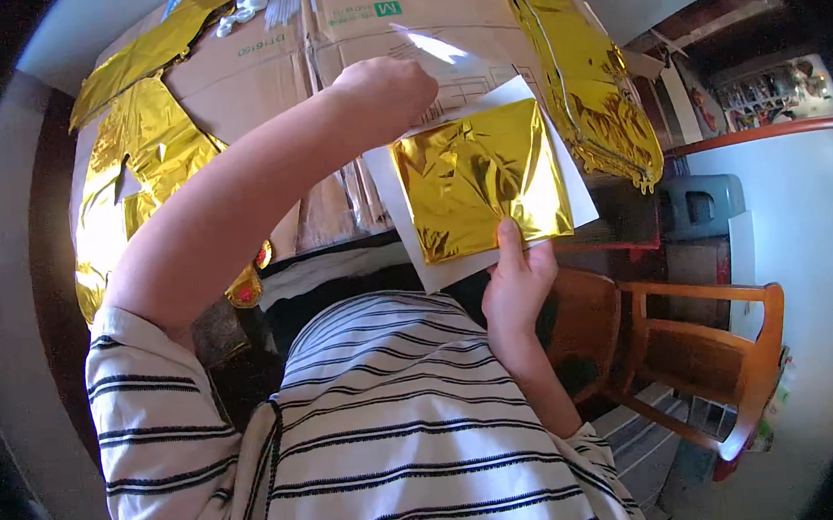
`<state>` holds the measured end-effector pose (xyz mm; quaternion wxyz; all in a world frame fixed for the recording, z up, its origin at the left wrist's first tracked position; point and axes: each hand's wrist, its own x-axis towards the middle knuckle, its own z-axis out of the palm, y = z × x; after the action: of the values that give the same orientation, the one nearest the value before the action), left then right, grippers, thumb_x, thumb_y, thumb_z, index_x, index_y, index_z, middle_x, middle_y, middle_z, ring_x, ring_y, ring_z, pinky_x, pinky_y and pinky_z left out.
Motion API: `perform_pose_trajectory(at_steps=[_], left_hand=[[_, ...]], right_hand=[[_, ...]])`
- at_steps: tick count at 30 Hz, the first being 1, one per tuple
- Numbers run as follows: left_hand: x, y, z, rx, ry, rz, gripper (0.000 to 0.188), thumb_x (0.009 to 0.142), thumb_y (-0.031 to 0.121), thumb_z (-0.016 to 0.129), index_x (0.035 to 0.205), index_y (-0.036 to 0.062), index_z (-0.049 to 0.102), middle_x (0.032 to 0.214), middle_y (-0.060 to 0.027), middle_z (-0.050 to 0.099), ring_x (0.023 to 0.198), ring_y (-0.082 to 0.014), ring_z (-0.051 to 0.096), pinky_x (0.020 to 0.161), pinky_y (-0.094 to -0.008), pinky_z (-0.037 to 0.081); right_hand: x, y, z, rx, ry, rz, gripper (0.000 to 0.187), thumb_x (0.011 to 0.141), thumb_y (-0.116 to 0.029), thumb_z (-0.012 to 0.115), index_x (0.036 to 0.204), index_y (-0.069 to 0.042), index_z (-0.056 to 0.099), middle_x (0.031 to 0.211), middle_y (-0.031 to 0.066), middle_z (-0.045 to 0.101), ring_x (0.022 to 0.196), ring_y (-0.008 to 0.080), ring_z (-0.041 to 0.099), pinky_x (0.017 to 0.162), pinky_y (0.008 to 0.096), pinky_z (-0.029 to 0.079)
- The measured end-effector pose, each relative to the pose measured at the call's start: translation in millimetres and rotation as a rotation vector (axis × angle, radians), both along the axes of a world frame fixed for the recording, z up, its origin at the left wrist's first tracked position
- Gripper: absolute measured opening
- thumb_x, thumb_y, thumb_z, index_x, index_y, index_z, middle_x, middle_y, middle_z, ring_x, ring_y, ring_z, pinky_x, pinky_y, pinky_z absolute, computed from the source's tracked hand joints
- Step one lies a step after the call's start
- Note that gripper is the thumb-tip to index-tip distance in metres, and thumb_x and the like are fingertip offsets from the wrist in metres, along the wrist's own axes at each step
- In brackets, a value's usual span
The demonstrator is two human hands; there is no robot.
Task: The recorder is inspecting, folding, and preparing gold foil letter balloons for packaging on a cardboard-covered surface.
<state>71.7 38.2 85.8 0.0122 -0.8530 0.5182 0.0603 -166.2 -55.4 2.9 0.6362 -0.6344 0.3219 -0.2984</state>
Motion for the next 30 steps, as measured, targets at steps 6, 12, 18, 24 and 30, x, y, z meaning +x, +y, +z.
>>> perform_pose_trajectory(at_steps=[6, 12, 18, 24, 30], left_hand=[[-4.3, 0.4, -9.0, -0.137, -0.084, -0.084, 0.02, 0.085, 0.009, 0.062, 0.104, 0.0035, 0.06, 0.086, -0.0176, 0.07, 0.083, -0.036, 0.072, 0.068, -0.0467, 0.059], [-18.6, 6.1, 3.6, -0.068, -0.149, 0.094, 0.021, 0.087, 0.017, 0.063, 0.105, 0.0071, 0.058, 0.085, -0.0136, 0.069, 0.082, -0.033, 0.072, 0.068, -0.0444, 0.058], [-28.9, 10.4, -23.5, -0.195, -0.29, -0.103, 0.027, 0.087, 0.025, 0.064, 0.108, 0.0107, 0.057, 0.091, -0.0106, 0.064, 0.082, -0.0294, 0.069, 0.07, -0.043, 0.056], [-24.5, 20.2, -29.0, -0.258, -0.276, -0.1, 0.026, 0.085, 0.029, 0.068, 0.098, 0.0065, 0.063, 0.092, -0.0089, 0.067, 0.082, -0.0259, 0.072, 0.068, -0.0368, 0.058], [-28.5, 30.8, -41.3, -0.394, -0.395, -0.284, 0.025, 0.078, 0.026, 0.067, 0.093, 0.0071, 0.06, 0.084, -0.0048, 0.061, 0.079, -0.0222, 0.068, 0.07, -0.0357, 0.053]], right_hand=[[14.5, 7.7, 3.9, 0.172, 0.023, -0.014, 0.023, 0.101, -0.015, 0.061, 0.114, 0.003, 0.061, 0.093, 0.0, 0.066, 0.073, 0.0055, 0.055, 0.061, 0.0242, 0.045], [33.1, 10.0, -1.5, 0.33, -0.077, 0.018, 0.025, 0.1, -0.016, 0.062, 0.12, 0.0, 0.062, 0.102, 0.0004, 0.067, 0.078, 0.0054, 0.059, 0.059, 0.0234, 0.049], [32.2, 10.3, -0.3, 0.34, -0.062, 0.043, 0.026, 0.1, -0.016, 0.063, 0.121, 0.0, 0.061, 0.104, 0.0009, 0.067, 0.079, 0.0058, 0.059, 0.063, 0.0233, 0.049], [34.8, 5.5, -22.1, 0.427, -0.162, 0.058, 0.035, 0.098, -0.012, 0.065, 0.129, 0.001, 0.058, 0.117, 0.0048, 0.065, 0.1, 0.0102, 0.059, 0.088, 0.0283, 0.048], [38.0, 8.0, -20.7, 0.449, -0.201, 0.03, 0.03, 0.098, -0.013, 0.065, 0.124, 0.0, 0.06, 0.111, 0.0024, 0.066, 0.094, 0.0087, 0.059, 0.081, 0.0252, 0.048]])
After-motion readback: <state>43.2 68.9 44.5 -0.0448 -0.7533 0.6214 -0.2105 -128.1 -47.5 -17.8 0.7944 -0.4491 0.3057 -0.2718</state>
